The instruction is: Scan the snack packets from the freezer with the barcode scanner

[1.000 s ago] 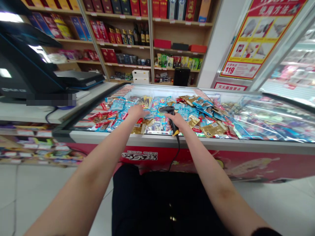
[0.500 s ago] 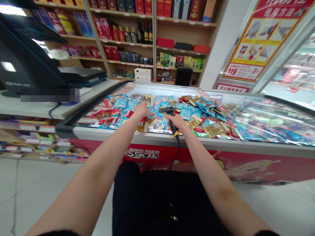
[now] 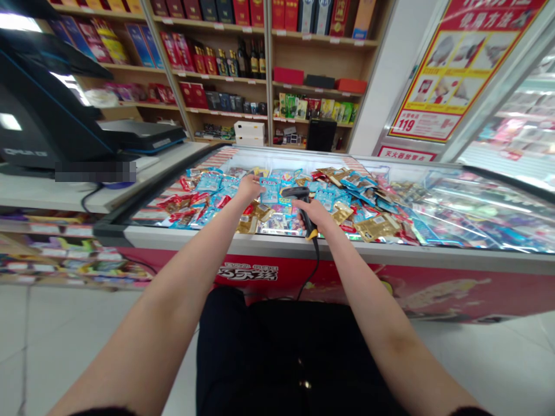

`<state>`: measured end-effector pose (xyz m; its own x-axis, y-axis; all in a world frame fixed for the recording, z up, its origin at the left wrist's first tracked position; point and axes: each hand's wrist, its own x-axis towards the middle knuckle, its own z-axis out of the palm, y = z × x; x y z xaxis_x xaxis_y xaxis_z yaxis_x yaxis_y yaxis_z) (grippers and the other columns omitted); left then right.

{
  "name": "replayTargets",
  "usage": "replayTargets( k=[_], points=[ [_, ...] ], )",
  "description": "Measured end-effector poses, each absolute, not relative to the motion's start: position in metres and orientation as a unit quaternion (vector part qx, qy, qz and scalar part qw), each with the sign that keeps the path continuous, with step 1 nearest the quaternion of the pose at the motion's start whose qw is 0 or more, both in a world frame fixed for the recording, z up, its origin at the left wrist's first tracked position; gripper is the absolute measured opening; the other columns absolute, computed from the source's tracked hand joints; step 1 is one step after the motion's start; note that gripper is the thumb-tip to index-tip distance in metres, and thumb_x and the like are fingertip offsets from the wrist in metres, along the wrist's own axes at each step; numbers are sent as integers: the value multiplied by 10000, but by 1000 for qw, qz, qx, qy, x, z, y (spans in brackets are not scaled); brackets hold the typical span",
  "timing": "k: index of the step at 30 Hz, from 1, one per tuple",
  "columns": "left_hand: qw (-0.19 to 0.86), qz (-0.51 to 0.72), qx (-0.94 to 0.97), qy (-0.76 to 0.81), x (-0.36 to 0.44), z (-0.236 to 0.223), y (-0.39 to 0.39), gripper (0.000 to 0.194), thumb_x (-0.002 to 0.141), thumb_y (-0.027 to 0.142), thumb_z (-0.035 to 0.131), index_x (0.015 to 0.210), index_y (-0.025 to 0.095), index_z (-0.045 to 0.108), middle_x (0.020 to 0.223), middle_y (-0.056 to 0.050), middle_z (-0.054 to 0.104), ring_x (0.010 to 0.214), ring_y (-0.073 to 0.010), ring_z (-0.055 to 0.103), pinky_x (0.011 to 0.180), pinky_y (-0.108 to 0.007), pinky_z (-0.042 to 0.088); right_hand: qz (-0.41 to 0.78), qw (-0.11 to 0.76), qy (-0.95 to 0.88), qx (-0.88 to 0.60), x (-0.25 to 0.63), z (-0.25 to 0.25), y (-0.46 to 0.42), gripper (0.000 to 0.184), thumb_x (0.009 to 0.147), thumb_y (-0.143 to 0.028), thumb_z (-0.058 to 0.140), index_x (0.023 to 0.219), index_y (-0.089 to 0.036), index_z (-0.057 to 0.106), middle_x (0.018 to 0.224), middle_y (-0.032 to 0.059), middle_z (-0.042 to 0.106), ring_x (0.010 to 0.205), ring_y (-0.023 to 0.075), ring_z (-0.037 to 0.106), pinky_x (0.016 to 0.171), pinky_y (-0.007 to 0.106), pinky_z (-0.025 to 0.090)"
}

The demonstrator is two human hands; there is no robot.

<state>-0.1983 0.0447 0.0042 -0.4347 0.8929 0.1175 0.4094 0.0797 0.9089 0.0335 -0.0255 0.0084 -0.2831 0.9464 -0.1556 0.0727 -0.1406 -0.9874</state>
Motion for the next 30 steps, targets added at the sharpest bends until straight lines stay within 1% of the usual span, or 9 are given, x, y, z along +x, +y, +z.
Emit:
replayTargets(
  k=[3,5,11,16,22,27,30],
  points=[
    [277,520,444,675,-192,8,42,296,557,56,745,792,185,618,646,21,604,715,-208,673,742,-339,567,588,369,-544,-472,36,12,-27,299,962,-308,738,750,-206,553,494,-23,589,354,122,516,352,223,433],
    [285,531,436,668,-188,10,41,274,564,54,751,765,183,616,626,28,584,709,-196,665,737,-326,565,587,364,-546,-474,38,14,-28,324,984,-301,703,713,-198,556,493,-16,587,354,122,515,346,227,439],
    [289,551,434,652,-187,11,44,287,578,63,769,791,181,616,664,41,579,696,-164,643,718,-299,561,580,361,-550,-480,43,15,-30,374,975,-301,711,649,-184,570,485,-1,587,361,119,512,343,230,442],
    [287,552,444,644,-183,17,44,313,548,87,820,765,169,609,665,44,600,662,-138,615,681,-262,542,574,357,-551,-490,47,19,-34,402,997,-288,671,626,-178,564,461,2,576,351,117,500,351,233,444],
    [294,558,443,637,-171,26,37,293,550,89,831,745,155,624,652,35,622,700,-155,655,689,-256,551,568,356,-550,-497,51,29,-39,432,1008,-263,659,597,-173,560,434,-4,553,330,110,478,349,233,430],
    [294,554,447,638,-165,29,37,273,566,61,807,735,157,615,635,38,606,665,-136,632,674,-242,533,569,362,-551,-492,54,28,-37,446,1005,-250,664,580,-168,557,436,-4,553,329,104,481,342,226,434],
    [293,548,448,643,-163,30,37,294,560,64,833,735,158,615,636,31,609,679,-148,648,675,-245,539,573,364,-548,-489,55,25,-34,439,999,-256,671,584,-167,557,448,-1,560,334,105,489,340,225,437]
  ],
)
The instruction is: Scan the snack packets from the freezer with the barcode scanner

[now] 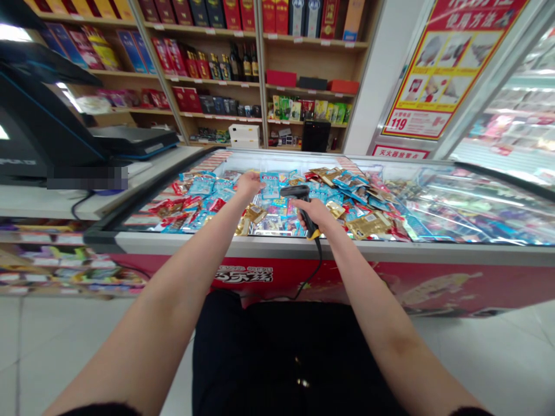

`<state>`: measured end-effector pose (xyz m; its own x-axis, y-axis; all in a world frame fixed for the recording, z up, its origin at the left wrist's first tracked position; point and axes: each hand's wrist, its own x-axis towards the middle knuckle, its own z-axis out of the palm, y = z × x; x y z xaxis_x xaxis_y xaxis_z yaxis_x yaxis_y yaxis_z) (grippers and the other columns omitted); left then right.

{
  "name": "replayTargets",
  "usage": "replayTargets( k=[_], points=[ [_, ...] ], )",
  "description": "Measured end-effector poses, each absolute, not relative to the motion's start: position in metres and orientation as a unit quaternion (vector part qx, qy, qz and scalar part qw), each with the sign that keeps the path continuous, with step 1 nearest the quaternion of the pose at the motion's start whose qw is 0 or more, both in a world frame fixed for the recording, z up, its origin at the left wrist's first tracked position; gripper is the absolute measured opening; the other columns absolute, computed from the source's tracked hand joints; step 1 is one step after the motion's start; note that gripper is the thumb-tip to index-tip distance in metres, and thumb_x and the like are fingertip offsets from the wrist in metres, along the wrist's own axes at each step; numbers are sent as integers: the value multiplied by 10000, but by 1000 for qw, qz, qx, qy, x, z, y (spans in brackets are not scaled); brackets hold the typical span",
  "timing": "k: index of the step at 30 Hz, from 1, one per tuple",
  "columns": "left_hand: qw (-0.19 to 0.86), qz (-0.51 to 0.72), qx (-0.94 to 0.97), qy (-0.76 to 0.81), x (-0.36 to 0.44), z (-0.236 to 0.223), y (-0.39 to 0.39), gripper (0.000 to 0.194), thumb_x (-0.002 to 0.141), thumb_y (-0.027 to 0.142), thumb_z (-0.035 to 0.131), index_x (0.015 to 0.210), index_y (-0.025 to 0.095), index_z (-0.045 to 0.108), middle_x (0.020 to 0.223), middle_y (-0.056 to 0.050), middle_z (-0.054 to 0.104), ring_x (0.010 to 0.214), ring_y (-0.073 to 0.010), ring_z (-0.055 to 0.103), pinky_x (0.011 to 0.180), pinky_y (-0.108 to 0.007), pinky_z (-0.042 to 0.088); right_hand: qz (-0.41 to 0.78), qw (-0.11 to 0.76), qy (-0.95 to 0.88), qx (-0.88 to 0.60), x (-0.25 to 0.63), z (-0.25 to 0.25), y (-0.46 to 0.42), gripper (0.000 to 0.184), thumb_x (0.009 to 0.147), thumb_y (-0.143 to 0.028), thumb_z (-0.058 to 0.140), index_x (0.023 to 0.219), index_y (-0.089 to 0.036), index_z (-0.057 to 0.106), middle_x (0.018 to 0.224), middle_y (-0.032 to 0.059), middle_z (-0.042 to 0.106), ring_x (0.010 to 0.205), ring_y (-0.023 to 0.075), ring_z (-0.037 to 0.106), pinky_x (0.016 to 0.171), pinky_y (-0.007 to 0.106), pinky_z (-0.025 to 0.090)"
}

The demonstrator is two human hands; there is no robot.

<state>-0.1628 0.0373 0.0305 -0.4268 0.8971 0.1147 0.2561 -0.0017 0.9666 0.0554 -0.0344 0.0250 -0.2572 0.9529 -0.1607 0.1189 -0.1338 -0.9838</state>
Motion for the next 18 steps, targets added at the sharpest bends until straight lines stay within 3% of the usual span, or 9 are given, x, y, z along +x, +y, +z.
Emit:
replayTargets(
  k=[4,11,18],
  points=[
    [292,545,446,647,-160,31,37,322,544,80,871,733,157,622,652,20,634,721,-173,679,694,-261,557,577,367,-544,-487,57,22,-32,428,989,-274,680,592,-175,554,455,4,565,347,112,503,350,227,451],
    [327,555,442,624,-153,32,46,289,565,35,843,722,150,630,604,53,589,568,-79,558,620,-199,506,581,394,-533,-473,74,22,-27,400,978,-286,688,614,-182,560,457,-3,560,355,117,505,348,222,434],
    [384,566,401,610,-117,29,72,326,581,-12,803,830,144,662,608,47,594,638,-115,636,717,-249,574,586,461,-462,-480,116,27,-17,362,978,-280,682,656,-202,535,476,-6,569,358,117,491,343,221,426]
  ],
)
